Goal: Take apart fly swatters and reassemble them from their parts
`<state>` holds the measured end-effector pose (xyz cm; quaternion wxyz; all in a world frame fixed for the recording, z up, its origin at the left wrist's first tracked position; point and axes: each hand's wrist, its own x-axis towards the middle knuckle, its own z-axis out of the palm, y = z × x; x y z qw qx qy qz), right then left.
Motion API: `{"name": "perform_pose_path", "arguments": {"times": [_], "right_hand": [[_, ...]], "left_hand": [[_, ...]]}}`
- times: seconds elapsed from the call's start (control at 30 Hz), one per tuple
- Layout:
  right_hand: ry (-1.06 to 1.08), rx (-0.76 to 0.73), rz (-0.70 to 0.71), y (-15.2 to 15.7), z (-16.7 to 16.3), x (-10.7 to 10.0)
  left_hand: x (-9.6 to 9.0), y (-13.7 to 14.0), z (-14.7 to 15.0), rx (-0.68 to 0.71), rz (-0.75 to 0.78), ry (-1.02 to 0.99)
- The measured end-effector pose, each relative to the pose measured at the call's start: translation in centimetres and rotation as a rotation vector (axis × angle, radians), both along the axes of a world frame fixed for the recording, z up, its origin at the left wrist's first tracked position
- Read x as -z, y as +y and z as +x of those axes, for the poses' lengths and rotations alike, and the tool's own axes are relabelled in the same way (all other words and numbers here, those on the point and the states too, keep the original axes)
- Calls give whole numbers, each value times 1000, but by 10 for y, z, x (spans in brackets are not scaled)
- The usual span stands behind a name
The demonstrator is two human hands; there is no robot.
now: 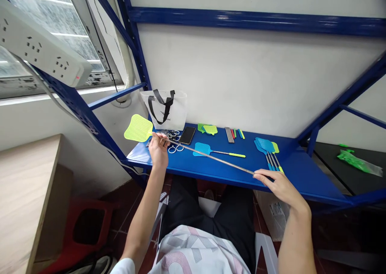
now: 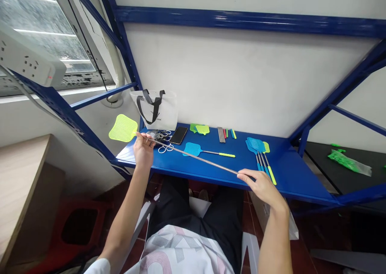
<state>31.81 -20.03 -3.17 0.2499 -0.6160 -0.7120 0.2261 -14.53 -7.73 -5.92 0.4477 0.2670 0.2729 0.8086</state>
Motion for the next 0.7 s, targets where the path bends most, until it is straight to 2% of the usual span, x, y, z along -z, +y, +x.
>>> {"name": "perform_pose_path", "arguments": {"times": [0.13, 0.23, 0.37, 0.5, 0.7], "right_hand": [[4, 21, -11, 0, 2, -1], [16, 38, -5, -1, -4, -1], [54, 10, 55, 4, -29, 6], [45, -17, 137, 12, -60, 15], [26, -23, 265, 13, -92, 33]], "left_hand": [[5, 3, 13, 45, -25, -94], [6, 2, 28, 76, -21, -85], [9, -12, 71, 186, 12, 14], [15, -34, 119, 219, -20, 70], [29, -57, 151, 285, -26, 188]]}}
